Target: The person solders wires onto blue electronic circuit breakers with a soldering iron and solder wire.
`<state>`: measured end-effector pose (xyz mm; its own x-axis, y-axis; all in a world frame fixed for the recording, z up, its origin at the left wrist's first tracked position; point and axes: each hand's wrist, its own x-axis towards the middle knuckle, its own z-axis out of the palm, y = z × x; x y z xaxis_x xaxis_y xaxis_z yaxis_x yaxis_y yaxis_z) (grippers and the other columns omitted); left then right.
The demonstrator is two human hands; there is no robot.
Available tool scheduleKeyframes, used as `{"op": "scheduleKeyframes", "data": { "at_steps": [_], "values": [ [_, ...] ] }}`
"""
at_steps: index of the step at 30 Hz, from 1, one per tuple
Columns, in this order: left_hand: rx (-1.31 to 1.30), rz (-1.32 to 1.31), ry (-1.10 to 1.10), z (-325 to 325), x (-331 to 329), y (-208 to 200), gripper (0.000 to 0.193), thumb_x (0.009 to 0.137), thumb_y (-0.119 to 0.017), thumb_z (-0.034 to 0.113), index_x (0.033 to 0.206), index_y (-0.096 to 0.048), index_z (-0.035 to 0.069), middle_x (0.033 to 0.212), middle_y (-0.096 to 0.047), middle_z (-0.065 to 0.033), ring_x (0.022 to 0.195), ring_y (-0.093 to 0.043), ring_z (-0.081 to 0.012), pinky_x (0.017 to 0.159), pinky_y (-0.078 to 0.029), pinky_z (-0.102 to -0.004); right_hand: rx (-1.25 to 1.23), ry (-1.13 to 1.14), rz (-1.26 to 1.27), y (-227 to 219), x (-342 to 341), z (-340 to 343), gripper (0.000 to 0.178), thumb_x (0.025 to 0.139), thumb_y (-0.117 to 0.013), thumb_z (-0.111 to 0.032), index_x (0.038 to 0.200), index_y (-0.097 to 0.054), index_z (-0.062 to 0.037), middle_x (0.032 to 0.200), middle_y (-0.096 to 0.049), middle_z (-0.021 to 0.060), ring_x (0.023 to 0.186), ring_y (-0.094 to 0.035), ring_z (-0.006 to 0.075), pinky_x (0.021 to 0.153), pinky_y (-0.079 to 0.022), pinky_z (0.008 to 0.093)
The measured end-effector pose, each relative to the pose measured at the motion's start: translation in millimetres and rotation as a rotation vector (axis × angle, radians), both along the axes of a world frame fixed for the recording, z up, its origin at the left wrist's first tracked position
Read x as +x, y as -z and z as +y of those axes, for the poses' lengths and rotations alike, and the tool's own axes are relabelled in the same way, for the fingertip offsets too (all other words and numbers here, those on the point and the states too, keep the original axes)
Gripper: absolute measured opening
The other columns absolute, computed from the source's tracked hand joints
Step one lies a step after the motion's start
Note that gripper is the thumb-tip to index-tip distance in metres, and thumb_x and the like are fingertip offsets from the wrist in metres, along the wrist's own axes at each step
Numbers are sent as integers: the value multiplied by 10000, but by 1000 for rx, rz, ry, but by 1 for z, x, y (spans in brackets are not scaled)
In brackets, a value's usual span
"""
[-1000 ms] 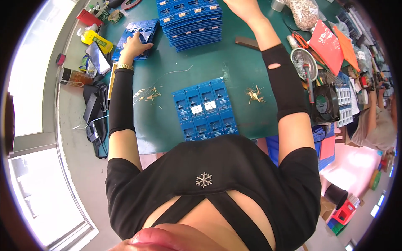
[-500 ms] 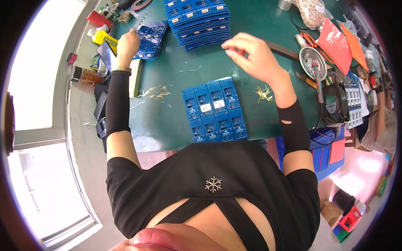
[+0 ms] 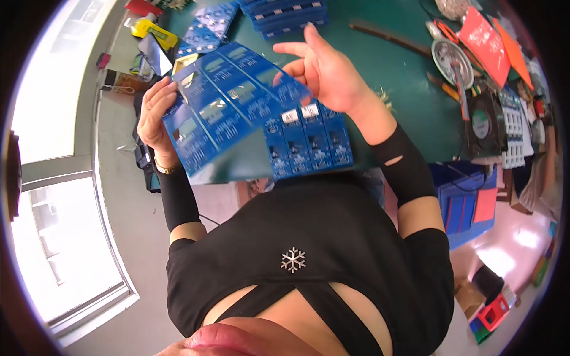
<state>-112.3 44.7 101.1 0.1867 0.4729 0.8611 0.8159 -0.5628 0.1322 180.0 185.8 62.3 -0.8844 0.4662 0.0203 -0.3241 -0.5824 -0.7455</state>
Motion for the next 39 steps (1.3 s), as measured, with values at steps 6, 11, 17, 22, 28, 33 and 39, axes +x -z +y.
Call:
{"op": "scheduleKeyframes", "data": {
  "at_steps": [6,11,17,22,28,33,39],
  "values": [
    [-129,103,-312,-17,40,59,401,659,-747,-63,988,-799,159,894,-619,-14,860,-592,-182,775,-477,-308,264,338,-237,22,27,-41,581,905,-695,-98,1413,-459,54,918,-677,56,777,-629,79,715,-520,203],
    [-329,175,-68,-10,51,100,376,676,-717,6,1019,-760,155,928,-629,-31,809,-623,-192,692,-498,-332,754,619,-695,67,56,-56,458,914,-683,-99,1343,-567,10,649,-524,-46,607,-447,31,567,-388,209],
    [-369,180,-27,-12,62,104,372,689,-744,-29,1027,-752,123,944,-659,-58,824,-654,-224,730,-529,-333,689,681,-753,75,66,-80,386,907,-691,-125,1269,-631,-6,583,-478,-16,547,-396,49,536,-356,228],
    [-451,86,-76,-19,66,113,349,719,-662,-94,1009,-743,84,1062,-683,-111,859,-678,-242,737,-555,-337,990,759,-935,79,59,-92,374,911,-681,-127,1270,-636,-31,591,-525,80,517,-489,117,540,-424,273],
    [-479,74,-109,-33,80,116,394,698,-586,-106,1053,-705,18,1177,-669,-158,886,-681,-277,782,-554,-360,1039,754,-915,85,67,-90,391,917,-686,-121,1292,-624,-27,636,-573,83,539,-513,120,550,-440,270],
    [-475,52,-164,-46,92,119,389,682,-615,-77,1054,-700,-3,1208,-655,-192,863,-679,-285,773,-556,-366,1083,742,-880,87,70,-88,400,911,-693,-104,1299,-625,-35,618,-537,58,544,-475,90,546,-423,245],
    [-465,7,-234,-53,108,124,380,673,-629,-60,1044,-698,-13,1207,-652,-212,881,-686,-292,799,-559,-385,1111,758,-850,89,72,-88,408,895,-705,-73,1295,-631,-34,608,-517,53,543,-450,77,541,-415,234]
  ]
}}
